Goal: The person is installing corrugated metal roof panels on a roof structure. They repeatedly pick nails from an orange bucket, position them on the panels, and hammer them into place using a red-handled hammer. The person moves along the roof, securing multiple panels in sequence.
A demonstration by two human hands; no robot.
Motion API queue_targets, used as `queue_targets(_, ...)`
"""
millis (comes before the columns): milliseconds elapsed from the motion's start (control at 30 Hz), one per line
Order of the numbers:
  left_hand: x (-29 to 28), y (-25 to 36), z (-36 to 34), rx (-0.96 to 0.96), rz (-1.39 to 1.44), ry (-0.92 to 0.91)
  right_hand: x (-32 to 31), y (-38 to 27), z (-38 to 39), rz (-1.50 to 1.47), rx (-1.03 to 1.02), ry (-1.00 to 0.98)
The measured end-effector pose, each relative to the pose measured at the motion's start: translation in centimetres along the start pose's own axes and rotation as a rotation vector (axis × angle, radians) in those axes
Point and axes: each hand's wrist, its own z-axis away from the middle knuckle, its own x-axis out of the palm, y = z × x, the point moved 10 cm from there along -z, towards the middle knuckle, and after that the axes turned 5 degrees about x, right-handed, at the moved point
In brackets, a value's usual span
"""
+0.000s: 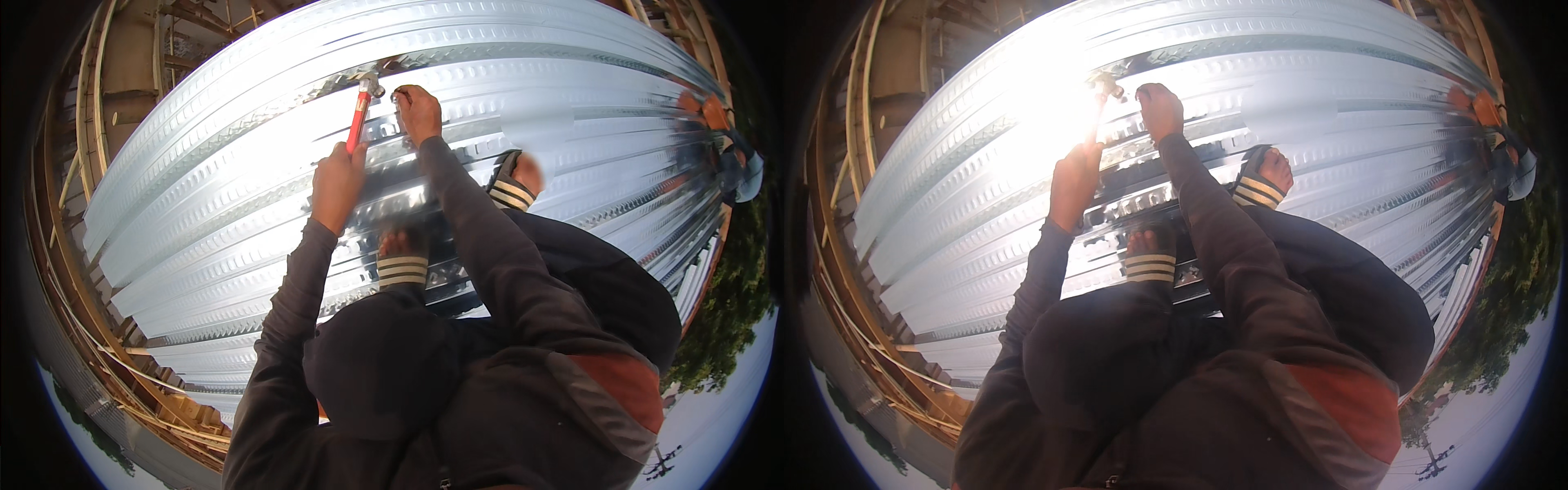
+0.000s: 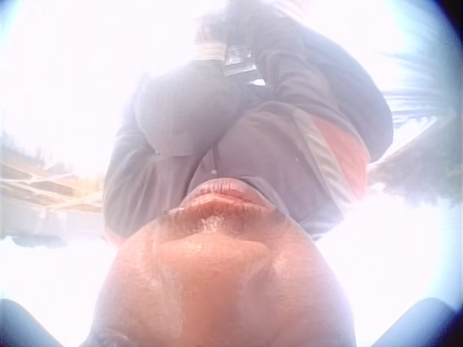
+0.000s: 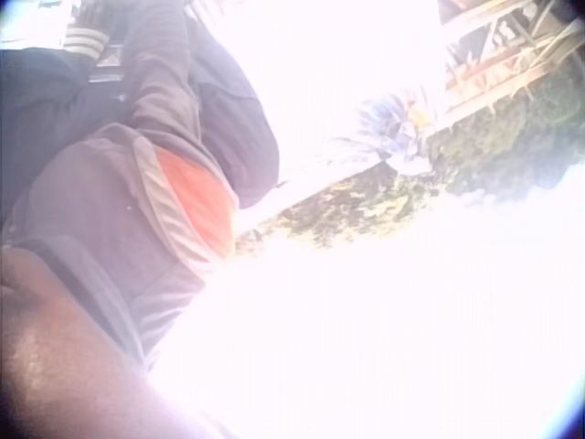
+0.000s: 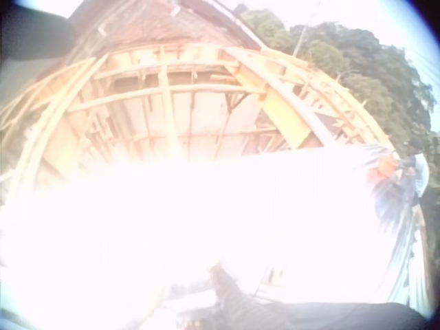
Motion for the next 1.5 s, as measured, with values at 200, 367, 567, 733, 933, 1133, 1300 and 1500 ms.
queue_targets(200, 2.5, 2.4, -3.2, 0.081, -0.223, -0.071, 0.6, 0.8, 0.0, 0.094, 0.065, 0.06)
queue_targets(367, 3.3, 1.2, -4.5, 0.101, -0.211, -0.127, -0.2, -0.2, 0.2, 0.058, 0.013, 0.113)
queue_targets(567, 2.1, 2.2, -4.7, 0.032, -0.145, -0.123, -0.1, -0.1, 0.2, 0.064, 0.05, 0.091)
queue_targets(733, 1.5, 2.6, -6.0, 0.137, -0.18, -0.051, 0.2, 0.7, 0.4, 0.057, 0.063, 0.078)
queue_targets(933, -0.4, 4.5, -5.6, -0.065, -0.085, -0.075, 0.2, 0.6, 0.6, 0.043, 0.052, 0.081)
queue_targets(1133, 4.1, 1.9, -4.3, 0.167, -0.334, -0.211, 0.8, 1.0, 0.2, 0.121, 0.046, 0.096)
queue_targets(1300, 0.4, 4.3, -5.9, 0.117, -0.158, -0.061, 0.3, 0.3, 0.3, 0.064, 0.029, 0.088)
queue_targets(1500, -4.9, 8.8, -6.5, -0.024, 0.045, 0.166, 0.3, 1.1, 0.6, 0.04, 0.047, 0.091)
